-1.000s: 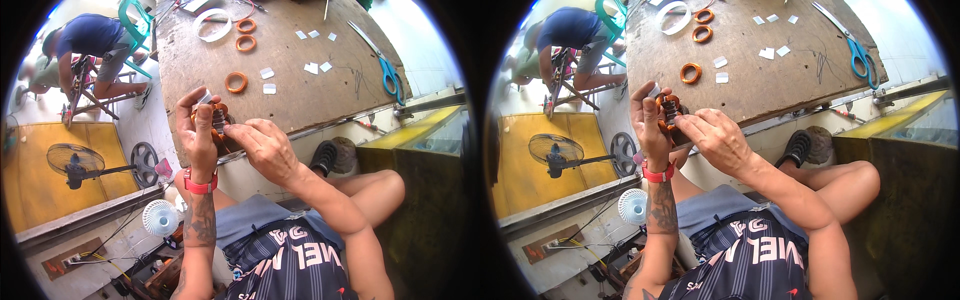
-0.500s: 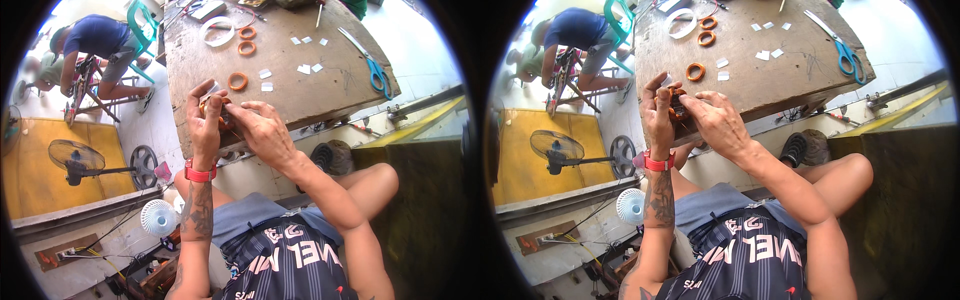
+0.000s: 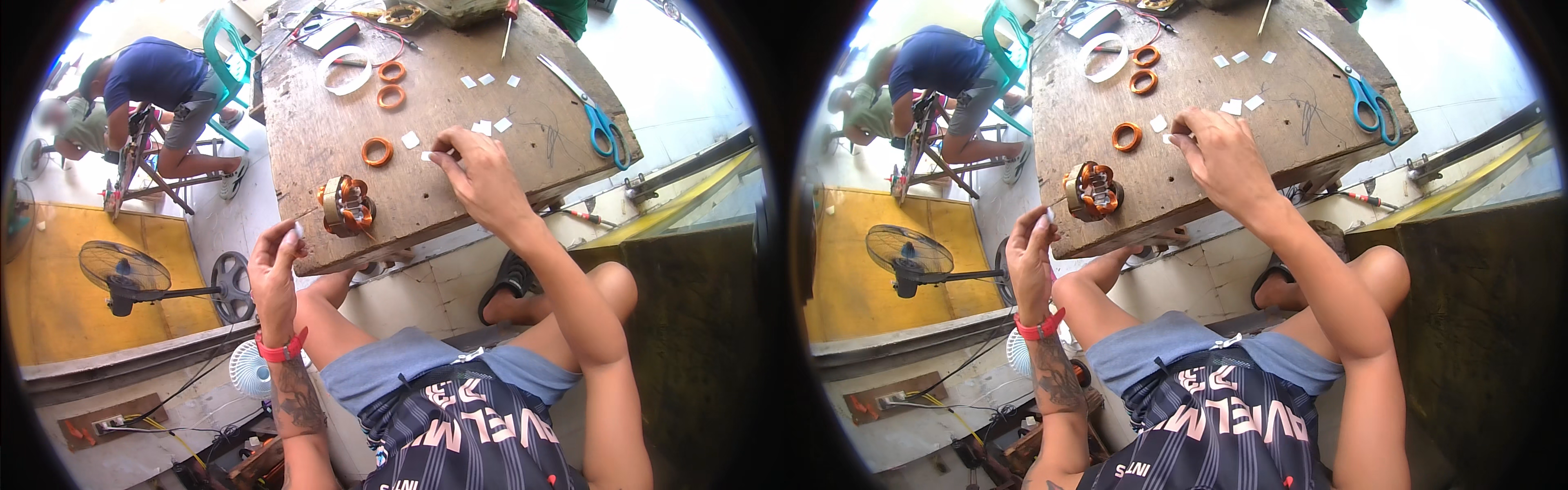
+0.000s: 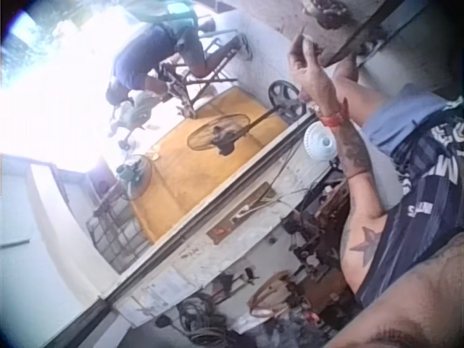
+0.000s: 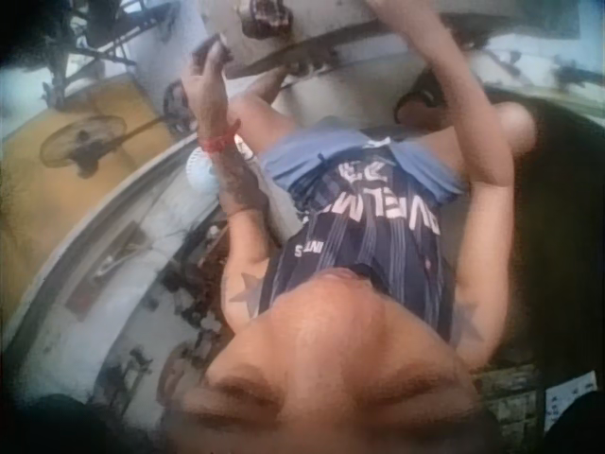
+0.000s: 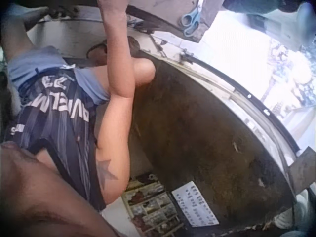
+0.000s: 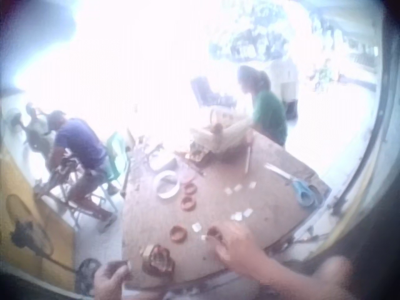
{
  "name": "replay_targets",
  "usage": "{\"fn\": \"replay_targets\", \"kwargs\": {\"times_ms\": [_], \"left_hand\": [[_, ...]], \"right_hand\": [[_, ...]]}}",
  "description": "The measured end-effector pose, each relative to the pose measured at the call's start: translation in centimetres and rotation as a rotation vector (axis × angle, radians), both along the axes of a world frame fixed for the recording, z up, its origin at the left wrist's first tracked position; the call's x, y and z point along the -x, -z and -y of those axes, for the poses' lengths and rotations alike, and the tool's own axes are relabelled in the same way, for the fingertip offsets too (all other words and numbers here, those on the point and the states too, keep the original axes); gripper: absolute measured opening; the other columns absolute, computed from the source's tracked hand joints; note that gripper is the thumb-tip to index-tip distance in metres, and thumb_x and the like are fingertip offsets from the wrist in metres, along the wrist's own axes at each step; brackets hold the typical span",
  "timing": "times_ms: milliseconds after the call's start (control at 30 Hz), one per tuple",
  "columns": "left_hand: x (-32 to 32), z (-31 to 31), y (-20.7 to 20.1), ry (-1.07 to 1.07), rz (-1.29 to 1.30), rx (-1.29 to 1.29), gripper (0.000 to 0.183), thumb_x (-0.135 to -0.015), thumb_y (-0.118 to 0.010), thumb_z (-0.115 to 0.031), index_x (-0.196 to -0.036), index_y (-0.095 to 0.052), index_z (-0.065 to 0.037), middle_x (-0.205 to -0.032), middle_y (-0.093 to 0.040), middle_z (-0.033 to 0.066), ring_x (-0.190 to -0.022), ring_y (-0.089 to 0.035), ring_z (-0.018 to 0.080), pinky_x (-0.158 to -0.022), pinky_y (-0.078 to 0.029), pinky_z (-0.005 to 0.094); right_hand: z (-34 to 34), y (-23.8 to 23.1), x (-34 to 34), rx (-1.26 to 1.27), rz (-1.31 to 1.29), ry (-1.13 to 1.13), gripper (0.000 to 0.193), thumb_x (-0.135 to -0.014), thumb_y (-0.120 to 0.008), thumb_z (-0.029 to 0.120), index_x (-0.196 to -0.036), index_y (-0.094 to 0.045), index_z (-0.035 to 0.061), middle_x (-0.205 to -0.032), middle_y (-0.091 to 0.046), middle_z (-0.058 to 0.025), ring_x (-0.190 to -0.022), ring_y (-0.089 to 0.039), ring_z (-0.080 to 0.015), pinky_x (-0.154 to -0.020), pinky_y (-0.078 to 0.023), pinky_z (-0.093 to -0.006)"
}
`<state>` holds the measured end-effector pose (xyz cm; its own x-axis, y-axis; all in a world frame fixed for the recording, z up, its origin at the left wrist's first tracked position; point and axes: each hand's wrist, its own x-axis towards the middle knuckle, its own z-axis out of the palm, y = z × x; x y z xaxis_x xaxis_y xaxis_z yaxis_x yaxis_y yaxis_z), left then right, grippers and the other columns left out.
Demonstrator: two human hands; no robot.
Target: The person cuts a copper coil with scissors, then places the coil onto a cylindrical stator core. They insert small white insulating pieces between the coils and continue adding more coils and insulators in sequence.
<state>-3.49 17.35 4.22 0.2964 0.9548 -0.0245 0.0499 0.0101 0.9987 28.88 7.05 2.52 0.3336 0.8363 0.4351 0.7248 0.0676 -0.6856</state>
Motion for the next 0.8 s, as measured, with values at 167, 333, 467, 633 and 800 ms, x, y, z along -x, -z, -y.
{"fn": "replay_targets", "kwargs": {"times_ms": [167,333,467,633,800], "left_hand": [[-3.2,-2.8,-0.7,0.324,-0.107,0.060,0.023,-0.104,-0.069,-0.010,-0.123,-0.064,0.001,-0.110,-0.074,0.0056,-0.099,-0.067,0.0107,-0.089,-0.055,0.0263],[-3.8,-4.7,0.1,0.449,-0.201,0.056,0.020,-0.098,-0.068,0.005,-0.118,-0.071,0.003,-0.113,-0.076,0.0042,-0.104,-0.070,0.0095,-0.089,-0.056,0.0251],[-3.5,-4.8,0.8,0.444,-0.175,-0.053,0.030,-0.094,-0.065,0.011,-0.122,-0.072,0.004,-0.114,-0.076,0.0047,-0.105,-0.069,0.0090,-0.088,-0.056,0.0248],[-2.6,-5.2,0.0,0.516,-0.392,-0.114,0.029,-0.097,-0.065,0.007,-0.126,-0.071,0.006,-0.108,-0.078,0.0060,-0.097,-0.069,0.0084,-0.086,-0.057,0.0258],[-1.7,-0.8,-0.5,0.207,-0.299,-0.103,0.024,-0.100,-0.065,0.004,-0.123,-0.072,0.006,-0.098,-0.078,0.0087,-0.088,-0.070,0.0114,-0.080,-0.059,0.0280]], "right_hand": [[2.1,0.1,0.5,0.001,-0.417,0.077,0.014,-0.101,-0.071,0.014,-0.107,-0.064,0.0031,-0.089,-0.069,-0.0096,-0.078,-0.065,-0.0185,-0.074,-0.050,-0.0338],[1.6,0.7,0.5,-0.053,-0.349,0.057,0.014,-0.102,-0.072,0.014,-0.107,-0.065,0.0032,-0.087,-0.068,-0.0084,-0.076,-0.062,-0.0152,-0.071,-0.050,-0.0319],[1.6,0.9,0.6,-0.049,-0.201,0.058,0.014,-0.100,-0.073,0.015,-0.105,-0.065,0.0039,-0.089,-0.070,-0.0077,-0.078,-0.064,-0.0198,-0.074,-0.052,-0.0349],[1.7,0.5,1.0,-0.059,-0.103,0.067,0.014,-0.099,-0.073,0.015,-0.105,-0.065,0.0046,-0.092,-0.071,-0.0079,-0.082,-0.066,-0.0236,-0.080,-0.052,-0.0379],[2.4,0.1,1.0,-0.050,-0.299,-0.131,0.013,-0.096,-0.075,0.011,-0.107,-0.069,0.0069,-0.096,-0.072,-0.0069,-0.088,-0.068,-0.0258,-0.089,-0.051,-0.0403]]}}
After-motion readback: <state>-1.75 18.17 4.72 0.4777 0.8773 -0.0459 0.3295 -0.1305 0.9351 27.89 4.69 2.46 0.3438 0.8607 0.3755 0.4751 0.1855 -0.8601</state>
